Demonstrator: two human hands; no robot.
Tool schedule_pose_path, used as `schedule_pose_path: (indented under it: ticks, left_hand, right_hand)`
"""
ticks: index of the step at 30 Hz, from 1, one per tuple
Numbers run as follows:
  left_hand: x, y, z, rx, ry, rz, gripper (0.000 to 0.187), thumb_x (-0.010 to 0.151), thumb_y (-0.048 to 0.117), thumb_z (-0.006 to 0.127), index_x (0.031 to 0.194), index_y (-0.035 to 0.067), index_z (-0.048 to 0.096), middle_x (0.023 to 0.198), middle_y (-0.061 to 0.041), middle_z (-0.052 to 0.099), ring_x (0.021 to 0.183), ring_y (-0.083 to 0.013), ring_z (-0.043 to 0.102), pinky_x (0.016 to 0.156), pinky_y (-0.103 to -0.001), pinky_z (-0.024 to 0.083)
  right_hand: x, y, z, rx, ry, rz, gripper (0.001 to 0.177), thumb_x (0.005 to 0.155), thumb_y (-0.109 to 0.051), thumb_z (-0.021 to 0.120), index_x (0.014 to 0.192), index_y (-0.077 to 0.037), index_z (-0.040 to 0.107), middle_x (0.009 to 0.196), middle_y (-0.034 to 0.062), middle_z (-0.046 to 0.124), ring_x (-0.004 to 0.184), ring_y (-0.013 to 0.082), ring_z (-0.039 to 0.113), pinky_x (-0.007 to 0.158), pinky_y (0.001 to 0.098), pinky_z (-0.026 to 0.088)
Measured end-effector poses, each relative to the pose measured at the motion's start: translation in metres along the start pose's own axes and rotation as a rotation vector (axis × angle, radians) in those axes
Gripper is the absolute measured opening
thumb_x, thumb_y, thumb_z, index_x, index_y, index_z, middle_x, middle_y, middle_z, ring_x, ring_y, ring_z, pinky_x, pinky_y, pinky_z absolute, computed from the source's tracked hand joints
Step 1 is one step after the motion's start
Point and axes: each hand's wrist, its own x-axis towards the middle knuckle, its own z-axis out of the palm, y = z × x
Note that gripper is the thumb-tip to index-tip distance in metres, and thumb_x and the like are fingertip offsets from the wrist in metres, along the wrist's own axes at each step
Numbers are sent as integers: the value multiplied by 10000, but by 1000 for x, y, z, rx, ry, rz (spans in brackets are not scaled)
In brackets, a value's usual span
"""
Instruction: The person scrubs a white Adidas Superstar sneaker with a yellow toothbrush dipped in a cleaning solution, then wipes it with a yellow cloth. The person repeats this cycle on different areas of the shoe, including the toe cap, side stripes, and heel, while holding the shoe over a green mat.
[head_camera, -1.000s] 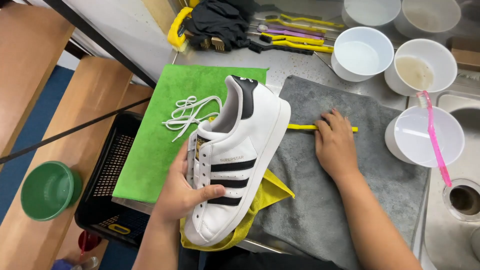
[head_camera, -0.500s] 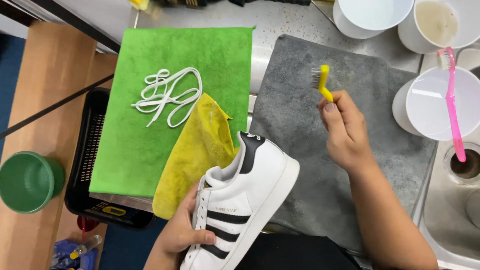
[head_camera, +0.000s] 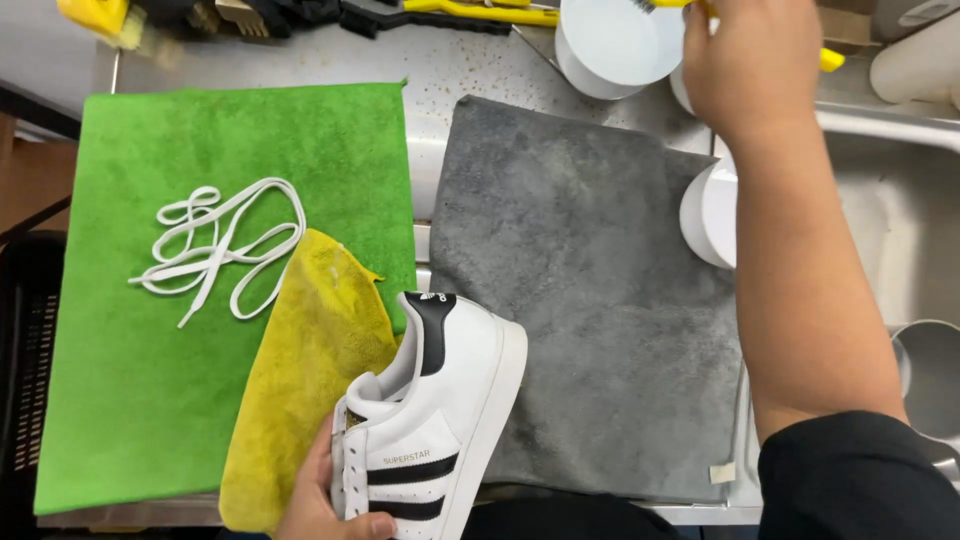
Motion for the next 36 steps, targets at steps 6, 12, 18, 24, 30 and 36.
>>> schedule_pose_path:
  ticks: [6, 12, 18, 24, 30, 36]
  left_hand:
    - [8, -21, -13, 76, 159, -15, 1519, 237, 80, 997, 1588, 123, 302, 1515, -132, 582, 1395, -230, 539, 1176, -396, 372]
    - [7, -18, -9, -33, 146, -18, 1498, 246, 47, 987, 1588, 112, 325, 1437, -184, 656, 1326, -269, 603, 1125, -437, 442]
    - [7, -29, -18, 11, 95, 71, 1478, 289, 67, 1018, 1583, 93, 304, 1467, -175, 621, 1350, -245, 574, 1144, -409, 409]
    - [0, -6, 5, -141, -24, 105, 1385, 427, 95, 1029, 1578, 54, 261, 1419, -241, 639, 1263, -299, 636, 1046, -457, 498]
    - [-15, 32, 27, -36, -35, 75, 1353, 472, 260, 1023, 1571, 52, 261, 1491, -154, 568, 1307, -232, 583, 1066, -388, 477]
    - [-23, 41, 37, 148, 54, -9, 1353, 435, 370, 989, 1559, 65, 299, 1528, -127, 545, 1375, -219, 544, 1137, -368, 400]
  right_hand:
    - [3, 0, 36, -92, -165, 64, 93, 888, -96, 655, 831, -135, 717, 788, 43, 630, 690, 293, 584, 445, 410, 396]
    - [-4, -3, 50, -17, -220, 99, 149, 917, -61, 661, 784, -112, 705, 797, 63, 541, 674, 305, 539, 425, 403, 374]
    - [-6, -3, 57, -60, -197, 101, 172, 894, -74, 654, 736, -139, 669, 784, 41, 543, 692, 293, 538, 416, 397, 352]
    - [-7, -1, 58, -93, -200, 69, 179, 898, -107, 651, 720, -129, 642, 761, 42, 584, 693, 300, 548, 426, 405, 358]
    - [-19, -30, -9, 179, -78, 121, 223, 1180, -89, 728, 1000, -66, 598, 897, 116, 561, 802, 342, 503, 693, 468, 371]
    - [-77, -142, -90, 738, -183, 7, 237, 1170, -25, 442, 1052, 84, 616, 929, 175, 545, 856, 339, 465, 849, 481, 337]
